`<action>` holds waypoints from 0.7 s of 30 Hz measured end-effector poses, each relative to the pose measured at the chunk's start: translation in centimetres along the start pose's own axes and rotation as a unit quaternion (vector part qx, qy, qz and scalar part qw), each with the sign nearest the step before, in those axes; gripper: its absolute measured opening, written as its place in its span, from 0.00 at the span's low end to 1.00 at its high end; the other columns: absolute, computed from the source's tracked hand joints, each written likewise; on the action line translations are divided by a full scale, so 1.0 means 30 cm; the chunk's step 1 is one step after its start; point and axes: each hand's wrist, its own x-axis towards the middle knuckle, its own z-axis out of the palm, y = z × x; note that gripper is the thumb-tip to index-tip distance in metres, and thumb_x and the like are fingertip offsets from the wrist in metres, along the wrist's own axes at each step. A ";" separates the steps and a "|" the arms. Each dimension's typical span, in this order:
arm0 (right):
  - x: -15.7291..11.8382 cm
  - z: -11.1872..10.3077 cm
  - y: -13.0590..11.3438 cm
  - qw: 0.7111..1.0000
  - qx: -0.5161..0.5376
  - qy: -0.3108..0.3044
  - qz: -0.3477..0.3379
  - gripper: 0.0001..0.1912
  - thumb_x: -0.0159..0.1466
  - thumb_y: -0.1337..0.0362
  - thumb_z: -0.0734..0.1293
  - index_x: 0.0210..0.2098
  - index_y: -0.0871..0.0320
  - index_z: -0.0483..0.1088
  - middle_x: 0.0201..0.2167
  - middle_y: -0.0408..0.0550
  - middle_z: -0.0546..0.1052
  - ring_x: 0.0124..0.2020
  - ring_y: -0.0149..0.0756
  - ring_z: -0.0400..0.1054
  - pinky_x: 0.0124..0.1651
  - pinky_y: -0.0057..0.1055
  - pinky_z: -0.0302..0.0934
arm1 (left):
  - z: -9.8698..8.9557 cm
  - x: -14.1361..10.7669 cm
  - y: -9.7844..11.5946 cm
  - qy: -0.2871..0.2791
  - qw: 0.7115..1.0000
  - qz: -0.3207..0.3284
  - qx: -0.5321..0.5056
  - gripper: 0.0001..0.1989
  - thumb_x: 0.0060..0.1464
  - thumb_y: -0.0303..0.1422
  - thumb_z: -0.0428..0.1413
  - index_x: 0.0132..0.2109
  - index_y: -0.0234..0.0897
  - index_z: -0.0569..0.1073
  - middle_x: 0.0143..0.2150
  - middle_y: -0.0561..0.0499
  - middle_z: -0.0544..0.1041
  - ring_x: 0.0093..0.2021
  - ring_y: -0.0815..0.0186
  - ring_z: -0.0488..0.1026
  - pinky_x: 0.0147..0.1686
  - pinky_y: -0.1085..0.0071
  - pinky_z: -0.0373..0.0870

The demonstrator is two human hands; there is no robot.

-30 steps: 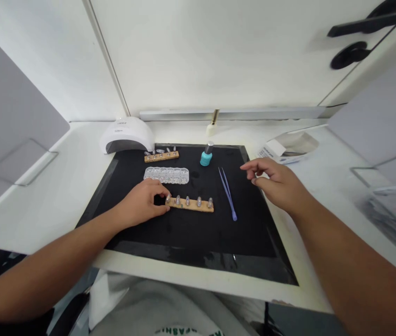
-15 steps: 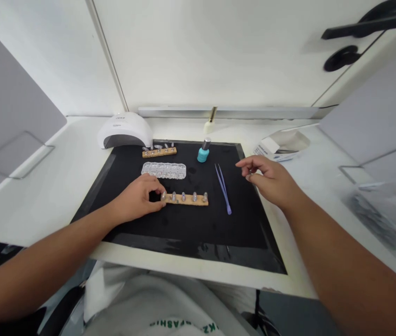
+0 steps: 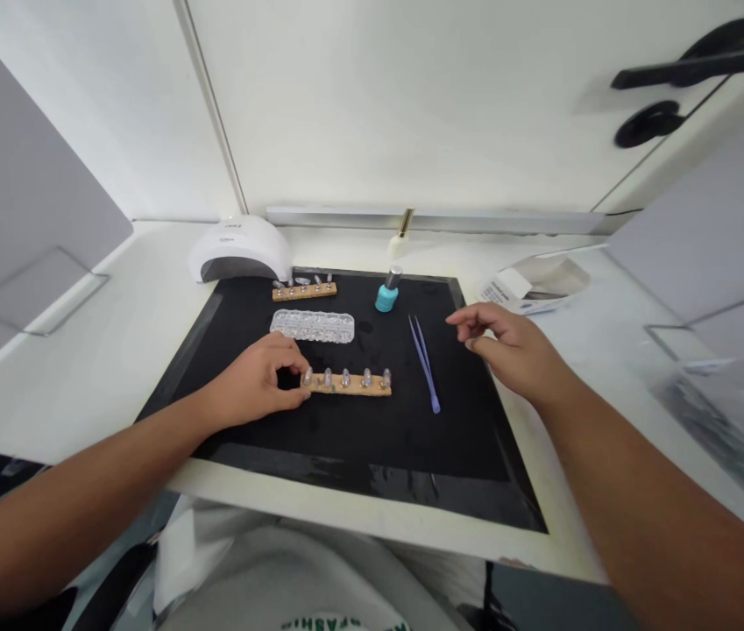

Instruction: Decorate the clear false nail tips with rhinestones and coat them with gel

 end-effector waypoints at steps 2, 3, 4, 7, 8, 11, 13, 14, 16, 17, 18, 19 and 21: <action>0.000 -0.004 -0.009 1.000 -0.001 -0.002 0.003 0.16 0.48 0.67 0.60 0.35 0.54 0.71 0.28 0.45 0.72 0.32 0.39 0.66 0.41 0.39 0.61 | -0.019 -0.014 -0.008 0.006 1.000 -0.006 -0.005 0.04 0.50 0.31 0.63 0.34 0.38 0.76 0.33 0.52 0.73 0.39 0.64 0.69 0.42 0.68 0.65; -0.001 -0.006 -0.014 1.000 -0.002 -0.003 0.003 0.16 0.47 0.67 0.60 0.35 0.53 0.71 0.28 0.45 0.72 0.32 0.39 0.66 0.41 0.39 0.61 | -0.033 -0.025 -0.014 0.012 1.000 -0.012 -0.006 0.04 0.50 0.31 0.63 0.35 0.38 0.76 0.33 0.52 0.73 0.39 0.64 0.69 0.42 0.68 0.65; -0.002 -0.008 -0.019 1.000 -0.002 -0.004 0.004 0.16 0.47 0.67 0.60 0.35 0.53 0.71 0.27 0.44 0.71 0.32 0.39 0.66 0.41 0.39 0.61 | -0.050 -0.038 -0.022 0.020 1.000 -0.020 -0.005 0.05 0.50 0.32 0.63 0.35 0.39 0.76 0.34 0.52 0.74 0.40 0.64 0.69 0.42 0.68 0.65; 0.000 -0.008 -0.029 1.000 0.002 -0.009 0.003 0.15 0.48 0.67 0.60 0.35 0.53 0.71 0.27 0.44 0.71 0.32 0.40 0.67 0.41 0.40 0.62 | -0.115 -0.095 -0.059 0.059 0.996 -0.059 0.007 0.05 0.51 0.33 0.62 0.35 0.38 0.75 0.36 0.51 0.75 0.41 0.64 0.70 0.45 0.67 0.66; 0.003 -0.006 -0.029 1.000 0.004 -0.012 0.003 0.15 0.48 0.67 0.60 0.35 0.53 0.71 0.26 0.44 0.71 0.32 0.40 0.67 0.40 0.40 0.62 | -0.139 -0.118 -0.076 0.077 0.994 -0.077 0.014 0.05 0.52 0.34 0.62 0.35 0.38 0.75 0.36 0.50 0.75 0.41 0.64 0.71 0.45 0.66 0.66; 0.017 0.010 -0.018 1.000 0.012 -0.029 0.001 0.14 0.48 0.66 0.61 0.34 0.53 0.72 0.26 0.45 0.72 0.31 0.40 0.67 0.40 0.40 0.63 | -0.214 -0.187 -0.141 0.130 0.981 -0.139 0.044 0.08 0.52 0.38 0.60 0.36 0.37 0.75 0.38 0.50 0.75 0.41 0.63 0.72 0.44 0.66 0.67; 0.028 0.020 -0.002 0.999 0.015 -0.036 -0.001 0.14 0.48 0.65 0.61 0.34 0.53 0.72 0.26 0.45 0.72 0.31 0.41 0.68 0.40 0.40 0.63 | -0.262 -0.218 -0.186 0.160 0.966 -0.189 0.073 0.10 0.51 0.39 0.60 0.36 0.36 0.74 0.36 0.51 0.75 0.39 0.63 0.72 0.42 0.66 0.67; 0.032 0.023 0.007 0.999 0.016 -0.037 -0.003 0.14 0.47 0.65 0.61 0.33 0.53 0.72 0.26 0.45 0.72 0.32 0.41 0.68 0.40 0.41 0.63 | -0.284 -0.227 -0.206 0.173 0.957 -0.217 0.090 0.10 0.51 0.38 0.60 0.36 0.36 0.74 0.35 0.51 0.75 0.38 0.63 0.72 0.41 0.66 0.68; 0.035 0.023 0.024 0.999 0.018 -0.036 -0.005 0.13 0.48 0.64 0.62 0.33 0.53 0.72 0.26 0.46 0.72 0.32 0.42 0.68 0.41 0.41 0.63 | -0.321 -0.227 -0.239 0.187 0.937 -0.269 0.123 0.10 0.52 0.37 0.61 0.37 0.34 0.74 0.34 0.52 0.74 0.36 0.64 0.72 0.39 0.66 0.69; 0.034 0.020 0.032 0.999 0.019 -0.035 -0.006 0.13 0.48 0.64 0.62 0.34 0.53 0.72 0.27 0.46 0.72 0.32 0.42 0.68 0.41 0.41 0.63 | -0.335 -0.219 -0.252 0.187 0.927 -0.294 0.136 0.10 0.54 0.37 0.61 0.39 0.34 0.74 0.35 0.51 0.75 0.36 0.64 0.72 0.39 0.66 0.70; 0.032 0.016 0.039 0.999 0.019 -0.034 -0.007 0.14 0.49 0.63 0.62 0.35 0.53 0.72 0.27 0.46 0.73 0.32 0.42 0.68 0.41 0.41 0.63 | -0.345 -0.206 -0.262 0.184 0.919 -0.316 0.148 0.11 0.57 0.37 0.60 0.41 0.33 0.74 0.37 0.51 0.75 0.37 0.64 0.73 0.40 0.65 0.72; 0.029 0.012 0.045 0.999 0.019 -0.032 -0.009 0.14 0.50 0.63 0.62 0.35 0.53 0.72 0.28 0.47 0.73 0.32 0.42 0.68 0.42 0.41 0.63 | -0.351 -0.189 -0.269 0.179 0.912 -0.335 0.157 0.12 0.60 0.38 0.59 0.44 0.32 0.74 0.40 0.49 0.76 0.39 0.64 0.74 0.41 0.64 0.73; 0.024 0.003 0.057 0.999 0.018 -0.026 -0.010 0.14 0.51 0.62 0.61 0.37 0.53 0.73 0.29 0.47 0.73 0.33 0.42 0.68 0.42 0.41 0.62 | -0.353 -0.148 -0.280 0.168 0.901 -0.364 0.167 0.14 0.63 0.38 0.56 0.50 0.32 0.73 0.47 0.46 0.75 0.44 0.62 0.75 0.44 0.61 0.76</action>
